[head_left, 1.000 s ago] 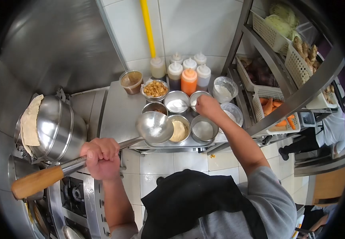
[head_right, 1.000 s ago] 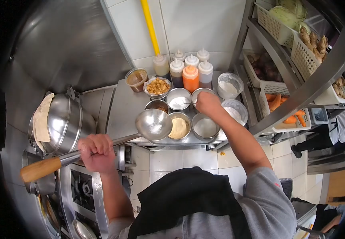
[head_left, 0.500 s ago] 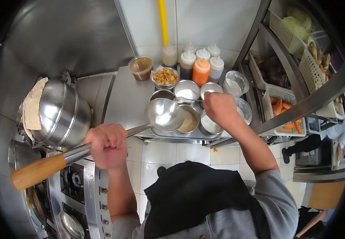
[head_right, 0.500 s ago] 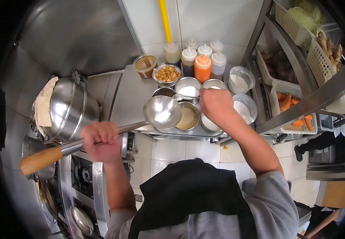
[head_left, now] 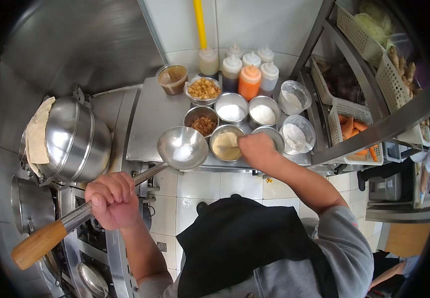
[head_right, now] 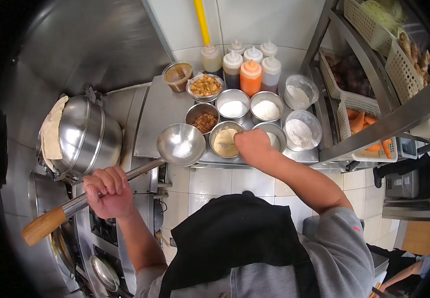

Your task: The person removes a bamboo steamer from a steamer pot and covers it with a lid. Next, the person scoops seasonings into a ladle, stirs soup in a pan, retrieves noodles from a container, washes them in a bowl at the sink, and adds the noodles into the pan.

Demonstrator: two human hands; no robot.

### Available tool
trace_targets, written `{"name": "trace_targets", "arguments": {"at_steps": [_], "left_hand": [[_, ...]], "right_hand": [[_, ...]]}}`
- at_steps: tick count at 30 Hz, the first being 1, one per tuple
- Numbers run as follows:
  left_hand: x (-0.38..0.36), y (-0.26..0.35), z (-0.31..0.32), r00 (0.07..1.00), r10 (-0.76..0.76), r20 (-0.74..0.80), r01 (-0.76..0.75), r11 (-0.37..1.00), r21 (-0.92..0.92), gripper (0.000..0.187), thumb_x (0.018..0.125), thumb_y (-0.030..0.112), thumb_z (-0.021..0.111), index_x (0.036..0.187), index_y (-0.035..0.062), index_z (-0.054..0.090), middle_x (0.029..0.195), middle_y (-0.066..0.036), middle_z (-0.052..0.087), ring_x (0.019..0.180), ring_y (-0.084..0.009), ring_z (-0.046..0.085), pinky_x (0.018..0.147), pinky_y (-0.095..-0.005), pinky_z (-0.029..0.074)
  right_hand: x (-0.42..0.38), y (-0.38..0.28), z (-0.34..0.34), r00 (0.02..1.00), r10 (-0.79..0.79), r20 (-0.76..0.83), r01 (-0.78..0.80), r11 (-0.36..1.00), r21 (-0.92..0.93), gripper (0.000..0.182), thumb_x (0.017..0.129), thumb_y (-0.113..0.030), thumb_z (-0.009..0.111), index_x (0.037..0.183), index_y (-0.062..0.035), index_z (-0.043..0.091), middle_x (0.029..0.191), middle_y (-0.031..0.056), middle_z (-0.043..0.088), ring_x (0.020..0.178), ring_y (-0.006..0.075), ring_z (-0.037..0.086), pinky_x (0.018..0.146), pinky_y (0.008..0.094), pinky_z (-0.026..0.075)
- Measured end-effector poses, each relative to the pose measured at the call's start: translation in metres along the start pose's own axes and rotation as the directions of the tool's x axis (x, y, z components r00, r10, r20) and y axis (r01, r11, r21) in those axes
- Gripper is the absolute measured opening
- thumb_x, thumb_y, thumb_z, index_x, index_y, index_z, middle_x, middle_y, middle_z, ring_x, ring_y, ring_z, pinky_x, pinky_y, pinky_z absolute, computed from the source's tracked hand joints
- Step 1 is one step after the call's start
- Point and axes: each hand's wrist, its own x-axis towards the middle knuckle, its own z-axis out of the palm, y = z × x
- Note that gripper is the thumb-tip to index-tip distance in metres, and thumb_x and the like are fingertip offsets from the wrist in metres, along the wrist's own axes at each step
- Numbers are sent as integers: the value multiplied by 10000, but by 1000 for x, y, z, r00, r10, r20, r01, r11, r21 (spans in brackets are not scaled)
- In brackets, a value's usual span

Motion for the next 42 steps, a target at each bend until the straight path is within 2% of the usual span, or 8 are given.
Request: {"name": "trace_targets", "arguments": {"at_steps": [6,17,21,26,29,34,39,42], "left_hand": [[0,-6,0,1000,-14,-13,14,999,-36,340,984,256,457,697,93,377,593,-32,393,473,-125,348,468,-295,332],[3,-27,11,997,-80,17,81,987,-138,362,965,259,504,681,77,372,576,-35,389,469,-129,333,454,-304,307],[3,-24,9,998,-63,-14,60,982,-179,357,965,254,500,683,78,369,576,-37,387,467,-129,331,452,-296,302],[8,-5,-14,999,-26,-32,19,982,-187,348,963,248,495,686,80,369,578,-38,386,464,-129,328,447,-293,291],[10,9,-27,994,10,-106,-25,989,-146,335,959,240,489,689,78,373,570,-38,382,458,-127,323,443,-283,275],[7,27,-54,988,50,-146,-70,988,-139,335,956,237,496,687,74,379,541,-32,369,448,-126,319,430,-287,271],[4,48,-78,979,63,-195,-77,995,-67,353,961,261,497,686,83,365,516,-27,355,416,-131,314,409,-290,282],[3,60,-90,965,70,-254,-77,997,-16,355,965,264,492,689,83,360,516,-32,357,407,-129,313,405,-294,302]], "right_hand": [[-7,15,-16,984,175,31,-177,979,104,110,742,-128,626,764,-29,668,788,164,692,757,318,691,692,426,549],[-27,6,-73,935,161,-317,-109,979,174,149,829,-177,590,772,-41,617,693,157,649,674,338,649,614,452,504],[-27,18,-64,928,168,-332,-129,982,136,139,811,-148,587,776,-20,631,699,166,657,670,328,663,610,445,525],[-26,18,-21,982,187,-25,-187,982,-1,138,794,-158,595,800,-23,624,751,189,665,720,326,672,651,442,535],[3,15,-2,967,111,-228,-88,990,110,204,802,-189,614,877,1,619,835,216,664,828,340,666,751,447,526],[170,18,-9,860,427,-280,-47,613,788,600,797,-311,695,1229,62,510,1201,285,589,1132,397,578,969,421,458],[303,33,27,507,827,-244,-217,396,892,1001,715,-297,795,1455,6,194,1362,296,473,1246,407,494,1065,414,389],[316,32,14,469,880,-77,-236,209,949,981,701,-314,810,1440,-5,244,1393,283,438,1264,412,467,1072,430,382]]}}
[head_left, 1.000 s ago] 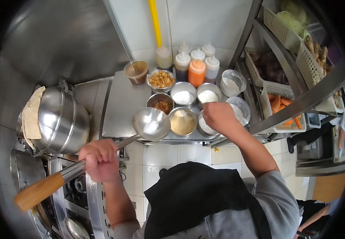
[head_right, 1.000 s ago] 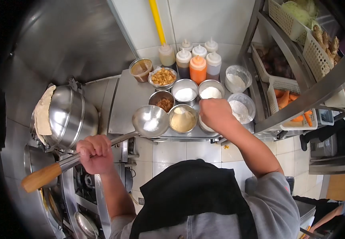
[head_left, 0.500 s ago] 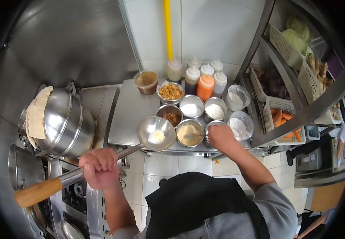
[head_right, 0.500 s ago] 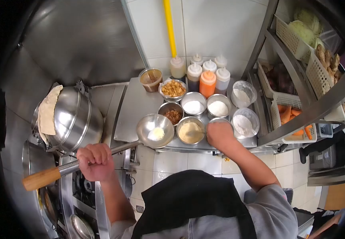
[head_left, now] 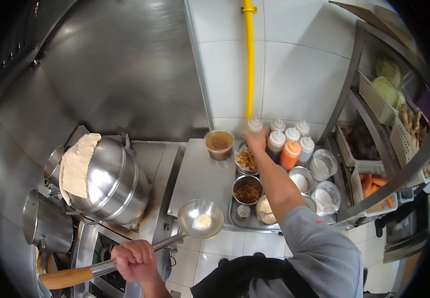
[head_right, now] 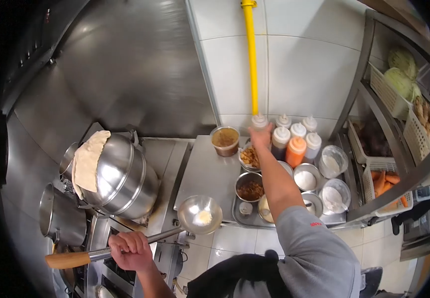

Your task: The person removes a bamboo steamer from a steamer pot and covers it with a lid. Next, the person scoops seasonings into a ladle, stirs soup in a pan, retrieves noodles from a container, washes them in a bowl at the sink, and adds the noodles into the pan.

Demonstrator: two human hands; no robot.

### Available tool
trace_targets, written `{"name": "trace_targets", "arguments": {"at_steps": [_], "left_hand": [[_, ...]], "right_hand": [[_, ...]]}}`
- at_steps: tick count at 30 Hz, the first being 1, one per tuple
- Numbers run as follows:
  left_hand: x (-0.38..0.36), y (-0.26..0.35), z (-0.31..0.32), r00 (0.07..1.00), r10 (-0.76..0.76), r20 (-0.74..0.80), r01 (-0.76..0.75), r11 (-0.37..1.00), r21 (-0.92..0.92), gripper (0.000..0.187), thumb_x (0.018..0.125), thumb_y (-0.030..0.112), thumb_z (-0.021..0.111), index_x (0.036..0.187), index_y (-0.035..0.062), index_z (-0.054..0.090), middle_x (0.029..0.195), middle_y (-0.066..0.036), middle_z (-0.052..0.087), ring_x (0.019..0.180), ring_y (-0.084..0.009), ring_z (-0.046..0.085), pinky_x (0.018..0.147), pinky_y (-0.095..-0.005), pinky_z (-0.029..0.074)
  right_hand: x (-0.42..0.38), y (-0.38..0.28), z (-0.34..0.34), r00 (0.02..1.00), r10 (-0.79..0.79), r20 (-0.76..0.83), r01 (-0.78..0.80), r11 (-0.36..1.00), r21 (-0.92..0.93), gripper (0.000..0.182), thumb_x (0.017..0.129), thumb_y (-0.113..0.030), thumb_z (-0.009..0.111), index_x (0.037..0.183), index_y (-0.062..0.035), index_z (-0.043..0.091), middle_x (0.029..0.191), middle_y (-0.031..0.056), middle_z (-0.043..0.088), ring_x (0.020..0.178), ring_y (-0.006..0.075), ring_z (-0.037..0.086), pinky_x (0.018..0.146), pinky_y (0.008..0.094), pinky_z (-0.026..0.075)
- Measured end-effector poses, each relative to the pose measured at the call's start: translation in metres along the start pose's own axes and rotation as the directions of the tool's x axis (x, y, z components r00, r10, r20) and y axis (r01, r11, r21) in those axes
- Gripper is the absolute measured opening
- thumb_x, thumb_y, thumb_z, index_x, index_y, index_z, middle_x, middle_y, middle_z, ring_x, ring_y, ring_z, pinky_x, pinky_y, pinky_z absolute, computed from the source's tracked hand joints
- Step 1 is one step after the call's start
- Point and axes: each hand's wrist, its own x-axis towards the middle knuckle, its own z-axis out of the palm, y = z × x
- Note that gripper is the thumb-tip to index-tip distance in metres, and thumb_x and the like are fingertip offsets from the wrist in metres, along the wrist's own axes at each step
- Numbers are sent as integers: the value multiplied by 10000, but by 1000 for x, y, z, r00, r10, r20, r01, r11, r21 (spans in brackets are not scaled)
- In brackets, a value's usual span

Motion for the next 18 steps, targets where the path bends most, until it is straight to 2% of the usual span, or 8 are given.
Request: {"name": "trace_targets", "arguments": {"at_steps": [3,7,11,13,14,16,17,18], "left_hand": [[3,4,-10,999,23,-29,-22,999,33,353,964,247,486,681,78,360,511,-39,364,394,-130,306,398,-294,303],[11,0,-15,998,42,-53,-38,998,58,352,962,243,490,679,77,362,508,-37,362,391,-129,303,396,-295,293],[26,-12,-16,1000,-2,-28,2,1000,30,341,958,234,494,681,81,365,505,-34,351,388,-127,294,398,-299,293],[38,-22,-17,999,-18,35,19,1000,-16,330,962,223,478,685,88,363,526,-31,341,392,-127,282,412,-313,306],[47,-28,-15,999,-27,27,27,1000,-9,330,962,223,478,685,88,363,526,-31,341,392,-127,282,412,-313,306],[62,-39,-6,1000,-7,22,9,994,-111,328,970,214,453,686,87,350,546,-32,336,404,-128,277,419,-325,305],[70,-43,-1,999,1,49,3,996,-88,333,989,229,424,695,92,348,554,-27,331,431,-122,280,443,-312,321],[78,-48,4,997,11,78,-6,998,-69,341,1008,244,394,703,98,347,561,-21,326,458,-115,282,467,-300,336]], "right_hand": [[22,12,15,974,-219,-66,214,974,-69,857,698,-338,800,1337,29,363,1267,265,542,1187,391,533,1008,436,427],[37,17,23,943,-308,-125,302,951,-64,742,696,-313,796,1245,41,444,1197,263,567,1128,394,557,966,447,444],[30,9,15,954,-298,-25,298,954,34,786,718,-293,778,1325,32,397,1292,275,489,1220,410,469,1046,443,388],[3,-20,-8,848,-530,22,525,844,112,767,713,-256,773,1311,46,400,1238,259,514,1179,403,485,1059,455,370],[-2,-26,-16,852,-523,33,517,849,109,767,713,-256,773,1311,46,400,1238,259,514,1179,403,485,1059,455,370],[-12,-39,-31,377,-919,111,926,377,-23,793,685,-189,790,1339,40,405,1158,238,561,1148,395,518,1056,454,364],[-19,-48,-41,392,-911,128,920,392,-20,793,685,-189,790,1339,40,405,1158,238,561,1148,395,518,1056,454,364],[-34,-74,-57,221,-938,269,975,212,-63,747,693,-189,771,1315,29,418,1111,195,552,1088,364,523,1085,468,339]]}}
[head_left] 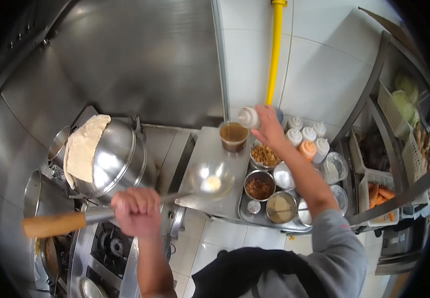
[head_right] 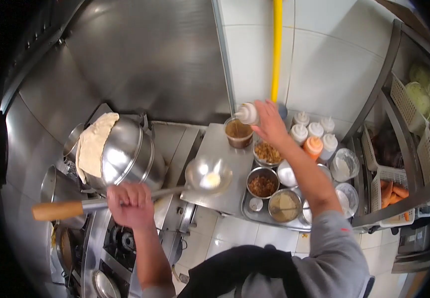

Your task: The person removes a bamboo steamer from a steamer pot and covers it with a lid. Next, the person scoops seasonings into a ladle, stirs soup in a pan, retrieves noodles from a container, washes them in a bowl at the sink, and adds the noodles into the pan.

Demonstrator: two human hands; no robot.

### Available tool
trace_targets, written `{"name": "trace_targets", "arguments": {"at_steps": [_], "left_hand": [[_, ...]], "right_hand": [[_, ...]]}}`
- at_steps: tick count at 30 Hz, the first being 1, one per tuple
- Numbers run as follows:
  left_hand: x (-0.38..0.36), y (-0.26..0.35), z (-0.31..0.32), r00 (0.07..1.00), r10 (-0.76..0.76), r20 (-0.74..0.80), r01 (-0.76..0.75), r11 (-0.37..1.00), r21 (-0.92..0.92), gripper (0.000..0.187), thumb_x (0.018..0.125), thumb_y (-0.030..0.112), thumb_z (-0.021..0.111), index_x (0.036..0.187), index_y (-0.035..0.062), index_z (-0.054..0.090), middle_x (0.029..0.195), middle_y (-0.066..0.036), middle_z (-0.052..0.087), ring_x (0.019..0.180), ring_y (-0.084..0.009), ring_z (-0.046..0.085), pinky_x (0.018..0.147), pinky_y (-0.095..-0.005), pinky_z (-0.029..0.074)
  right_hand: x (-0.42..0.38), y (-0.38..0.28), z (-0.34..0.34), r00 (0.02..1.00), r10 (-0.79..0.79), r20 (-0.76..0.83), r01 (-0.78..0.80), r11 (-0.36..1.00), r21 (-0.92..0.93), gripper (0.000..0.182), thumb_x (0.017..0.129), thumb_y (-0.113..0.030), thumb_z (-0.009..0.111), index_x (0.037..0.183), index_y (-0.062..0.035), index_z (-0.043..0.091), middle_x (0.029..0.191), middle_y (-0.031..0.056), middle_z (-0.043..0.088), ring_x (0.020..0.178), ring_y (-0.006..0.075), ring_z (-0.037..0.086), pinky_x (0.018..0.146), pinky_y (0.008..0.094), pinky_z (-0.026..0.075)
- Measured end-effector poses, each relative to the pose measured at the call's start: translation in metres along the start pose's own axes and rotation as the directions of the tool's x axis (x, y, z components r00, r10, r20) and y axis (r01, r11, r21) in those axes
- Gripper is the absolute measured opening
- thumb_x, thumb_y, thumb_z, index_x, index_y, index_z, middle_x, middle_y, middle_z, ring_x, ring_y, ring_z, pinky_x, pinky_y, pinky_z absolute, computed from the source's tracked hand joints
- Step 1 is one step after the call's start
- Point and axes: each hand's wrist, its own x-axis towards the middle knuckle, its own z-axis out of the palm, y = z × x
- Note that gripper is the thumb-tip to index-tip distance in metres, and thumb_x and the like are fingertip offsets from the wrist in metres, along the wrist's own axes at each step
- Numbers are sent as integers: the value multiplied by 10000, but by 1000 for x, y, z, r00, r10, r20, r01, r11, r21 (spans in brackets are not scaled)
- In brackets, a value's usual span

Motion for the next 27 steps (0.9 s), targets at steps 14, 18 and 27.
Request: {"name": "trace_targets", "arguments": {"at_steps": [14,18,27], "left_hand": [[36,-9,35,998,70,-8,-70,996,-59,356,954,241,447,654,97,321,531,-28,332,410,-119,272,403,-294,285],[29,-6,39,988,148,33,-147,988,-39,348,966,249,437,670,97,334,536,-26,336,413,-116,272,410,-293,290],[-12,16,57,939,320,-124,-313,947,72,384,1019,297,345,683,111,366,566,-18,368,445,-124,328,443,-286,323]], "right_hand": [[66,-50,-80,747,-561,356,657,703,-271,540,708,-39,650,1216,-43,467,823,35,476,866,207,541,1134,441,330],[43,-56,-79,853,-401,335,480,854,-200,617,676,-50,717,1234,-37,456,915,80,546,952,264,559,1115,458,337],[-33,43,37,717,679,-160,-592,713,375,646,749,-180,738,1264,36,412,1193,262,553,1133,430,537,985,434,428]]}}
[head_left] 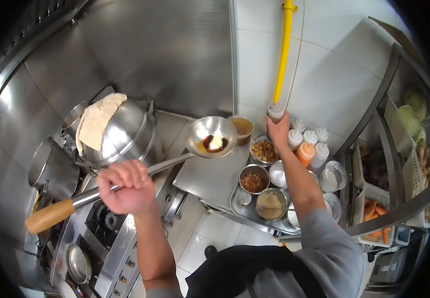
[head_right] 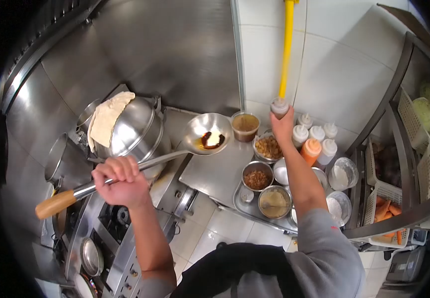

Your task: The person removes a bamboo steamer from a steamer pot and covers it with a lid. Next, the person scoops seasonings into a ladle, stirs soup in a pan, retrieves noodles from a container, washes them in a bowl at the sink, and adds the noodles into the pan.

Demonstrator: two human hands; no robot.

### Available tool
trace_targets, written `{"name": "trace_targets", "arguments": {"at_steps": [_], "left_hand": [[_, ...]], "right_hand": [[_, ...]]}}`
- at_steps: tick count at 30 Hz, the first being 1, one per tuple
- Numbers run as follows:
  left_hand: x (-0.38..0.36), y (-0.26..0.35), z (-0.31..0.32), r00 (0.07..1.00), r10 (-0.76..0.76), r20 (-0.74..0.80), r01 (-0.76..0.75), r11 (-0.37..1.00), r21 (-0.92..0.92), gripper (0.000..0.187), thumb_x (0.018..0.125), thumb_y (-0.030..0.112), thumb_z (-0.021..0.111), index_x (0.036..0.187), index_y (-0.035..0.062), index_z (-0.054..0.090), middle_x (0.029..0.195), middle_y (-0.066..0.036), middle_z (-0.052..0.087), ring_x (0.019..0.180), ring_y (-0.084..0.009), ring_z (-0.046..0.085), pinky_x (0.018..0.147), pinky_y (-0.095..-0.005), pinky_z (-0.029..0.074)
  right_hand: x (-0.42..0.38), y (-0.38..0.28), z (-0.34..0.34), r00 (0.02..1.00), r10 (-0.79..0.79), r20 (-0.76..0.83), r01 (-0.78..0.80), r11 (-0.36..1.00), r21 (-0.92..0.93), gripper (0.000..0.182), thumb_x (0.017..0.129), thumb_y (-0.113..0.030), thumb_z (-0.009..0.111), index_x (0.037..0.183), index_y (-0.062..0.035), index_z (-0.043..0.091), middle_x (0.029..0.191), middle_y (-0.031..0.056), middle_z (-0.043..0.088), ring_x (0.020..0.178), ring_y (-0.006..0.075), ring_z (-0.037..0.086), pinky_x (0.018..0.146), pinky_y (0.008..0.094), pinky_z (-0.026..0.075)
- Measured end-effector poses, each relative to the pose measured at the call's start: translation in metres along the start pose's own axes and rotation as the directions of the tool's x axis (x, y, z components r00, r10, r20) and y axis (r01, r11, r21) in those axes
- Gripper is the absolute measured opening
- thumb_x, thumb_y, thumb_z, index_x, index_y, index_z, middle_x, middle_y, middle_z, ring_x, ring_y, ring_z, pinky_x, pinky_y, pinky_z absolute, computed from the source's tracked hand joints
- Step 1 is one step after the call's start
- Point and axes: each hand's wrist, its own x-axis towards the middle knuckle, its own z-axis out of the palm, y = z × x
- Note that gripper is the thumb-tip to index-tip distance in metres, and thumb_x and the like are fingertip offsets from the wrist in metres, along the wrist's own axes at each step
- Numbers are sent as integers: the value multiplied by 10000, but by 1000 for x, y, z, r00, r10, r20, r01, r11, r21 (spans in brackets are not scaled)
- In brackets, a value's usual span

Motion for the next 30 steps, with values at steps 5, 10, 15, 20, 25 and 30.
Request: {"name": "trace_targets", "arguments": {"at_steps": [5,10,15,20,25,30], "left_hand": [[-21,55,0,990,104,-91,-84,977,197,445,1019,336,362,632,117,379,534,-3,351,423,-112,299,429,-269,274],[-47,122,-18,988,140,-67,-114,947,300,446,1015,341,379,633,112,394,535,-13,337,440,-112,284,442,-256,262],[-80,207,-41,969,238,-65,-180,862,474,438,1019,358,340,661,110,388,556,-17,363,427,-110,318,442,-252,307],[-115,292,-63,954,286,-89,-209,848,488,392,1021,330,344,701,108,392,564,-10,373,436,-106,323,422,-267,321],[-175,383,-66,886,406,-225,-214,787,578,398,1029,322,315,689,121,367,561,5,352,438,-98,284,424,-269,302],[-234,455,-70,801,548,-241,-189,614,767,438,1028,371,355,694,88,352,576,-42,359,463,-156,323,470,-330,350]], "right_hand": [[-16,35,16,977,214,-10,-214,974,-73,762,743,-185,755,1330,79,346,1264,309,511,1199,426,506,1022,439,397],[-36,18,27,942,284,-181,-302,950,-80,827,772,-193,731,1406,88,280,1345,325,458,1270,404,457,1053,438,356],[-144,-97,-30,789,-37,614,61,998,-18,412,836,-196,644,1205,-18,590,1202,166,622,1054,333,595,976,424,420],[-248,-118,-53,45,-251,967,817,566,109,224,743,-176,644,912,-31,661,938,162,657,962,336,611,885,456,450],[-402,-231,-58,-351,-166,922,237,937,258,225,844,-227,677,967,-39,690,961,175,691,876,296,669,778,390,520],[-575,-412,-100,-753,-474,456,-509,859,50,338,983,-251,543,1206,-2,590,1033,39,615,876,125,592,823,293,483]]}}
